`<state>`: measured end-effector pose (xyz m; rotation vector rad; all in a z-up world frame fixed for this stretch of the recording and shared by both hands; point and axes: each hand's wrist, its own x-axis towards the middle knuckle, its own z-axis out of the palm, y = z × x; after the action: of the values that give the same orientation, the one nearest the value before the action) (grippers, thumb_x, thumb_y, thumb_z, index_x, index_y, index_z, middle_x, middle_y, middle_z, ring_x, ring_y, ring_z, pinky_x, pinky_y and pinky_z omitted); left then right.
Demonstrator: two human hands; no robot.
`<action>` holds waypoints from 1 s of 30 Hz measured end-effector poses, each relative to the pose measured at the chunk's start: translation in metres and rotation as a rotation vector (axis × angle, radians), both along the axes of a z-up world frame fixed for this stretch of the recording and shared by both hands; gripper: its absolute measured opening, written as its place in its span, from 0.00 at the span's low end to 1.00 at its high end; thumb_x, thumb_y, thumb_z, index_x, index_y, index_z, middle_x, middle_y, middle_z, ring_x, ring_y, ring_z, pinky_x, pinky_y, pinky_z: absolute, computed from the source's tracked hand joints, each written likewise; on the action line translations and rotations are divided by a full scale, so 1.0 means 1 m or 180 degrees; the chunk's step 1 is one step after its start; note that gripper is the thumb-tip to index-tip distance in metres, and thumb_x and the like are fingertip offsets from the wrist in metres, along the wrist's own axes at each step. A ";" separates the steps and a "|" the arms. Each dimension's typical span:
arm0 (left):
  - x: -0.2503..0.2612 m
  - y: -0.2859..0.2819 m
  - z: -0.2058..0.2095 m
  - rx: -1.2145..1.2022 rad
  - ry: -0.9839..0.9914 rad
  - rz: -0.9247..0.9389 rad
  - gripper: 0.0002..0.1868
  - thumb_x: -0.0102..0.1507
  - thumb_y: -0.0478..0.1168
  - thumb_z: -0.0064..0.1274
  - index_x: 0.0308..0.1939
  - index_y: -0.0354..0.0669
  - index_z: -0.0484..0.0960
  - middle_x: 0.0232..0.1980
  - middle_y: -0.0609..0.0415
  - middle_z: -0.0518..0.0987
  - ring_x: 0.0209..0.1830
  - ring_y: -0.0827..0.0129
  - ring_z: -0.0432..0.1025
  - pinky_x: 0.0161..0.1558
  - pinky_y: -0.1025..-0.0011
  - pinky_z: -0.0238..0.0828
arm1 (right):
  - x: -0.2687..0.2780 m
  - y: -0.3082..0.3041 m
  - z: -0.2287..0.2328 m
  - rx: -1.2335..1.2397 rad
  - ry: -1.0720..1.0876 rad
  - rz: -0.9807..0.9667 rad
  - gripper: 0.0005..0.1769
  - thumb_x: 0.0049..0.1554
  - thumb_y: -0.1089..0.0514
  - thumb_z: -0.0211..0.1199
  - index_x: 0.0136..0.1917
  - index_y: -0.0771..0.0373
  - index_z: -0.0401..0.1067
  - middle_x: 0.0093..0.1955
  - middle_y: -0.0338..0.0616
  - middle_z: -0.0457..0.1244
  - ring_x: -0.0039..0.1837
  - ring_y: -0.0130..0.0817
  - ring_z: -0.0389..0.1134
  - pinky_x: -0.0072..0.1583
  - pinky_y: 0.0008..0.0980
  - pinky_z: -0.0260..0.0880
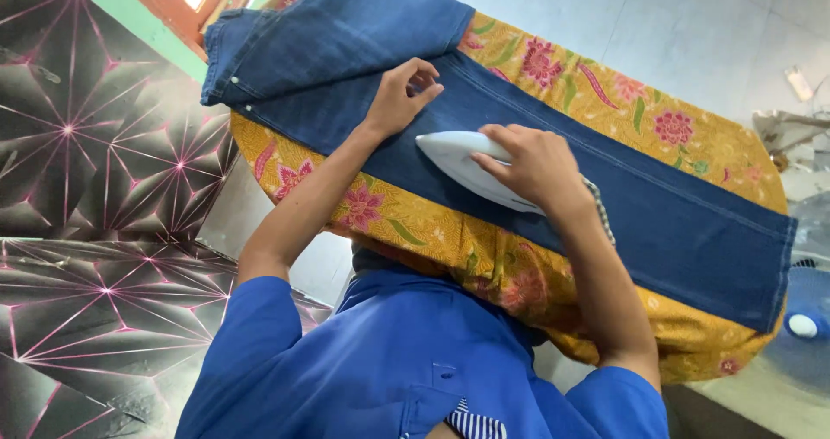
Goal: Ironing a pair of denim jeans on an ironing board.
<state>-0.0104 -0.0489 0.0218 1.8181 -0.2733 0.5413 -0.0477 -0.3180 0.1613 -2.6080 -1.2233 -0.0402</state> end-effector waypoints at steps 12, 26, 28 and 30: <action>-0.001 -0.004 -0.006 0.0015 0.0198 0.0093 0.06 0.67 0.35 0.61 0.41 0.34 0.81 0.37 0.52 0.82 0.33 0.78 0.78 0.35 0.76 0.73 | -0.042 -0.147 0.006 0.0253 0.0748 -0.1437 0.24 0.56 0.39 0.65 0.60 0.53 0.79 0.46 0.50 0.71 0.49 0.49 0.74 0.51 0.43 0.73; -0.002 -0.006 0.000 0.0401 0.0334 0.0161 0.09 0.70 0.38 0.60 0.42 0.33 0.84 0.33 0.52 0.83 0.32 0.73 0.78 0.36 0.73 0.74 | 0.006 -0.054 -0.021 -0.0140 -0.0278 -0.1168 0.26 0.63 0.35 0.61 0.64 0.52 0.75 0.50 0.48 0.72 0.48 0.47 0.75 0.49 0.45 0.74; -0.001 -0.005 -0.002 0.0480 0.0127 0.0227 0.08 0.68 0.36 0.61 0.41 0.33 0.83 0.38 0.50 0.83 0.35 0.70 0.78 0.36 0.72 0.74 | 0.017 -0.026 -0.023 -0.0138 -0.0572 -0.1266 0.27 0.65 0.36 0.58 0.70 0.50 0.72 0.46 0.47 0.70 0.43 0.48 0.73 0.45 0.46 0.73; -0.002 -0.004 0.000 0.0502 0.0122 0.0200 0.07 0.68 0.36 0.61 0.41 0.33 0.83 0.39 0.50 0.82 0.37 0.68 0.79 0.37 0.72 0.75 | 0.030 -0.004 -0.025 -0.0157 -0.0581 -0.1250 0.26 0.65 0.37 0.57 0.72 0.47 0.70 0.44 0.47 0.68 0.41 0.47 0.73 0.42 0.46 0.72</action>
<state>-0.0120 -0.0532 0.0223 1.9934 -0.2389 0.5406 -0.0178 -0.3222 0.1363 -2.8995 -0.7497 -0.3314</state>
